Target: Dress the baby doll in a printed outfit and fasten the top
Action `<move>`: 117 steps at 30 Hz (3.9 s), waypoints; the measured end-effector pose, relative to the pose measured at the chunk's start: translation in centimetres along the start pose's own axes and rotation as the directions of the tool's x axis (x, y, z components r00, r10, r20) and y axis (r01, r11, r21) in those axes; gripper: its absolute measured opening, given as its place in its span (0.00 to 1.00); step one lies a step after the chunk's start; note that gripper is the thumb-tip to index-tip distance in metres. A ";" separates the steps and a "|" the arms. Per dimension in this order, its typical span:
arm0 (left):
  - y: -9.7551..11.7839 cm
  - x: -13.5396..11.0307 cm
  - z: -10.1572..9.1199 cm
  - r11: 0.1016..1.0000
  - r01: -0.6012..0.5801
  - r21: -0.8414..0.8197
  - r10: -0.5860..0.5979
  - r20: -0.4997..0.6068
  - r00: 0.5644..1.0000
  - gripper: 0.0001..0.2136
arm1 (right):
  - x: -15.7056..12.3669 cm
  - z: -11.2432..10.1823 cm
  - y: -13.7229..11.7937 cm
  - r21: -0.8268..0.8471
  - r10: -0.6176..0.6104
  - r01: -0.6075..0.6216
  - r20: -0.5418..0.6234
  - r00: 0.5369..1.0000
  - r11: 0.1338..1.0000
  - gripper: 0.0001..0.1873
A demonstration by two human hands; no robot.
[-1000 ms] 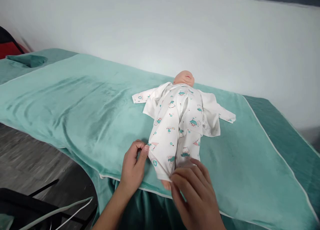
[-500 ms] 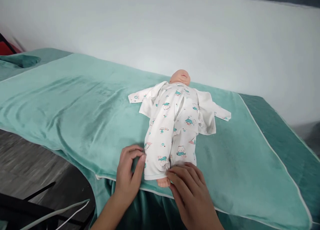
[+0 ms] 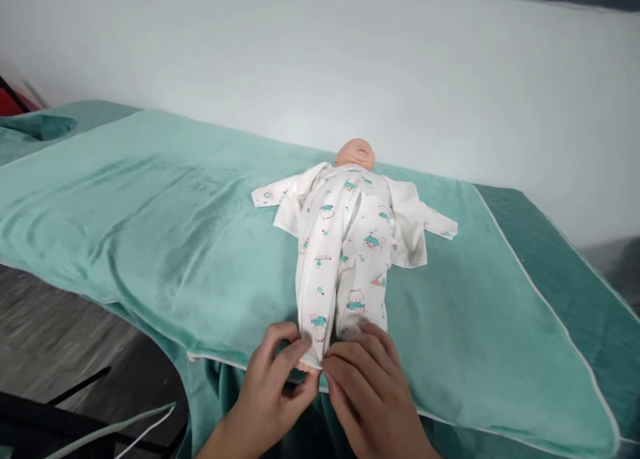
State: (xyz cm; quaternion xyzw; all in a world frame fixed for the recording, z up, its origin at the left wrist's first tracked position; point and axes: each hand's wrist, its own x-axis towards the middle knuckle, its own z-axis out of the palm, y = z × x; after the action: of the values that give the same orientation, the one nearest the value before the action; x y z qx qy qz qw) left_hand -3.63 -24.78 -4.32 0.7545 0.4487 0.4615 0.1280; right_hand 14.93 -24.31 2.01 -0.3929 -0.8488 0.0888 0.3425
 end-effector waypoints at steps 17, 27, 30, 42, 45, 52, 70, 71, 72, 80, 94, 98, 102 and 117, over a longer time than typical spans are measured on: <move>3.8 3.3 1.5 0.954 -0.154 0.257 0.113 0.167 0.979 0.18 | -3.3 0.3 3.7 0.102 0.349 -0.334 -0.232 0.908 0.937 0.08; 4.8 4.5 1.8 0.999 -0.039 -0.008 0.039 0.186 0.982 0.10 | -3.6 -2.5 1.5 0.156 0.177 -0.148 -0.191 0.966 0.977 0.13; 4.8 4.6 1.8 0.998 -0.033 -0.058 0.043 0.170 0.985 0.10 | -3.4 -2.7 1.5 0.151 0.180 -0.154 -0.181 0.967 0.976 0.14; 5.2 6.0 1.5 0.972 -0.060 -0.226 0.129 0.304 0.944 0.09 | -3.1 -1.9 1.8 0.237 0.275 -0.223 -0.213 0.938 0.946 0.14; 4.8 5.7 1.4 0.958 -0.043 -0.284 0.139 0.327 0.935 0.06 | -3.7 -2.2 2.0 0.223 0.245 -0.204 -0.170 0.955 0.953 0.13; 4.2 3.9 0.2 0.933 -0.205 -0.295 0.281 0.245 0.928 0.08 | -6.3 -3.5 2.8 0.169 0.125 -0.133 0.054 0.991 0.977 0.05; -8.5 15.5 3.3 0.953 -0.160 0.257 0.080 0.298 0.951 0.20 | 5.3 -0.9 16.7 -0.298 0.099 -0.062 0.111 0.989 0.953 0.19; -8.3 16.3 3.8 0.962 -0.148 0.229 0.078 0.289 0.954 0.19 | 5.6 -0.9 17.3 -0.299 0.103 -0.067 0.105 0.989 0.952 0.18; -8.3 17.1 4.3 0.970 -0.133 0.205 0.073 0.275 0.959 0.19 | 5.8 -1.0 17.9 -0.300 0.109 -0.076 0.095 0.990 0.951 0.18; -9.0 20.3 6.9 0.983 -0.096 0.157 0.059 0.224 0.973 0.20 | 7.5 -1.9 19.6 -0.370 0.275 -0.256 -0.002 0.961 0.893 0.12; -8.9 18.7 5.4 0.926 -0.125 0.355 0.009 0.311 0.950 0.06 | 5.4 -3.3 18.4 0.049 0.119 -0.116 -0.066 0.991 0.992 0.15; -8.4 16.6 3.6 0.919 -0.241 0.312 0.117 0.367 0.923 0.06 | 4.1 -4.1 17.9 0.031 0.072 -0.073 0.013 0.997 0.997 0.15; -8.0 14.9 2.3 0.937 -0.288 0.198 0.185 0.416 0.890 0.07 | 2.6 -4.8 16.7 0.032 0.057 -0.061 0.112 0.992 0.998 0.15; -11.4 15.9 3.4 0.773 0.481 0.413 -0.419 -0.238 0.877 0.17 | 5.2 -7.5 22.5 -0.197 0.817 -0.828 -0.155 0.555 0.525 0.14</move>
State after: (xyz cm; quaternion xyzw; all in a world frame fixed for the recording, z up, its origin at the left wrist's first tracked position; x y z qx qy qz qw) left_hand -4.47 -4.96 -3.80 0.6010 0.7199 0.3465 0.0225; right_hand 31.10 -6.22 0.84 -0.7875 -0.5594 0.1248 0.2267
